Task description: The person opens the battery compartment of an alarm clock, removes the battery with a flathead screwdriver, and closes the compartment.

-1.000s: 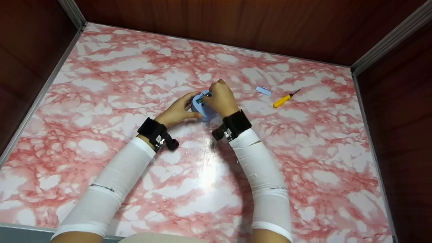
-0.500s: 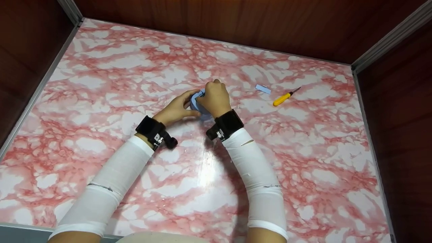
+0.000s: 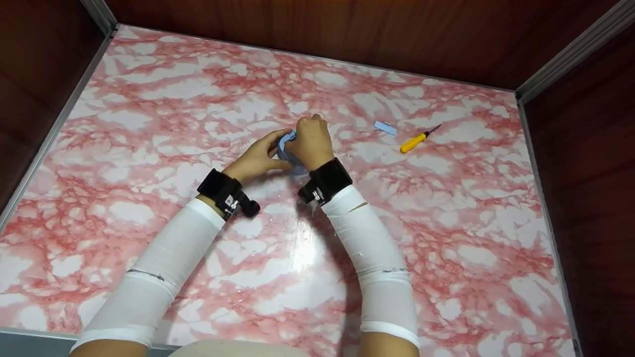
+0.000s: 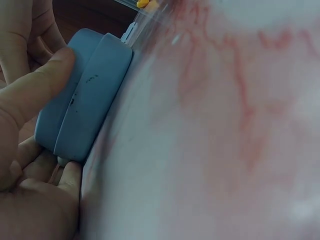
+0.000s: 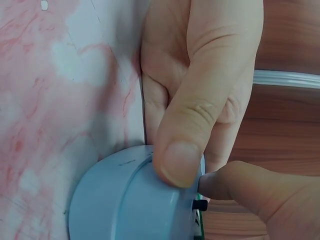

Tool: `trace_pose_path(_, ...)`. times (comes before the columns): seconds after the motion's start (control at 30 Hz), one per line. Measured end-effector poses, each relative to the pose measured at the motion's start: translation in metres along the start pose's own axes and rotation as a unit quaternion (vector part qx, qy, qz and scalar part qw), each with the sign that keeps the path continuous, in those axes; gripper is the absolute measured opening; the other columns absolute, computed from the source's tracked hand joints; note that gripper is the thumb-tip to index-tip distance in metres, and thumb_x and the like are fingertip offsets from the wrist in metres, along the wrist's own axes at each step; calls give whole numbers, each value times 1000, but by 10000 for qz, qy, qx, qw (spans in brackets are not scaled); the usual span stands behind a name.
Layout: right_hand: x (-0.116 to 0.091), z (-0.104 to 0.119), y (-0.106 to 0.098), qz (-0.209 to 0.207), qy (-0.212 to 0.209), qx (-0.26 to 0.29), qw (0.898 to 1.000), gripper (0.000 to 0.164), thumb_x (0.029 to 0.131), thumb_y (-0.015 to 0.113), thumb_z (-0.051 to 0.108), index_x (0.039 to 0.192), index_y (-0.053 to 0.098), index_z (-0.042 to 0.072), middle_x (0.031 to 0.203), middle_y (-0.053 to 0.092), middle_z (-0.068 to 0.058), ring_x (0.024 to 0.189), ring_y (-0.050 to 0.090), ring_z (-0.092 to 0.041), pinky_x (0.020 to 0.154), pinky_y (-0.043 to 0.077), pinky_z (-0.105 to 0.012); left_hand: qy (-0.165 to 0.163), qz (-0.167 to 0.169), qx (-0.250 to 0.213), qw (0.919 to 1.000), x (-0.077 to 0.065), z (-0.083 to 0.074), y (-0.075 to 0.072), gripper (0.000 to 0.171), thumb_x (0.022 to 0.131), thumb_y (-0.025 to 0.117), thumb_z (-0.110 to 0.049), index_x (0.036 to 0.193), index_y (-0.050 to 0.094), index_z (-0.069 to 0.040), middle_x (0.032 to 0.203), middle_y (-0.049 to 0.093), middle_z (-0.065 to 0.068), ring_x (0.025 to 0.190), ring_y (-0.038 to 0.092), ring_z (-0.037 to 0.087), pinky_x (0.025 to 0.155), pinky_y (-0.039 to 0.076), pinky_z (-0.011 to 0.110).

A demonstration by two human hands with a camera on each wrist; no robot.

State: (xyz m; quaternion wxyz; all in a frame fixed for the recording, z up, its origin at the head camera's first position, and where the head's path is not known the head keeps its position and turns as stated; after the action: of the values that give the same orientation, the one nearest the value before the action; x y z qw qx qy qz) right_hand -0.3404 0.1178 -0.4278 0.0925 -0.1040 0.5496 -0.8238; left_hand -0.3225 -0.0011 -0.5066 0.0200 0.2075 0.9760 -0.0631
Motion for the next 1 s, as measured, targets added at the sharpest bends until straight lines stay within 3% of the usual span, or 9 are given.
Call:
trace_pose_path(0.23, 1, 2, 0, 57, 80, -103, 9999, 40, 76, 75, 20, 92, 64, -15, 102, 60, -32, 92, 62, -45, 84, 54, -52, -12, 17, -54, 10000, 0, -2, 0, 91, 84, 80, 1, 159, 31, -10, 160, 39, 8, 145, 39, 20, 111, 37, 22)
trace_pose_path(0.47, 3, 6, 0, -97, -175, -412, 9990, 44, 75, 75, 20, 95, 65, -18, 100, 62, -35, 93, 62, -51, 85, 54, -56, -85, 4, -82, 9999, 0, -1, 0, 90, 85, 78, 3, 159, 31, -11, 162, 35, 8, 146, 38, 20, 106, 43, 24)
trace_pose_path(0.77, 3, 8, 2, -303, -498, -524, 9969, 40, 74, 75, 18, 89, 66, -18, 92, 64, -34, 90, 63, -50, 82, 55, -56, 70, -13, -147, 9999, -1, -2, -1, 89, 85, 81, -2, 159, 31, -8, 159, 40, 10, 144, 41, 20, 108, 41, 23)
trace_pose_path(1.0, 1, 6, 3, -265, -460, -538, 9971, 40, 74, 75, 18, 89, 65, -18, 92, 64, -33, 87, 63, -48, 81, 56, -54, 113, -23, -45, 9999, -2, -3, 0, 89, 85, 81, -2, 159, 31, -7, 160, 39, 11, 144, 41, 22, 110, 37, 21)
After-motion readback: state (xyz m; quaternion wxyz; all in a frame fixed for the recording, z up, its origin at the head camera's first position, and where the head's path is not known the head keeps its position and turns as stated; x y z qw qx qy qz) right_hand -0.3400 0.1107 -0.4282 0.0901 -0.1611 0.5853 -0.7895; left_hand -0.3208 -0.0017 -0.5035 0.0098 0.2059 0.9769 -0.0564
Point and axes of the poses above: each hand's wrist, its own x-axis towards the middle knuckle, its own y-axis out of the palm, z = x × y, the point moved 6 cm from there along x, towards the middle knuckle
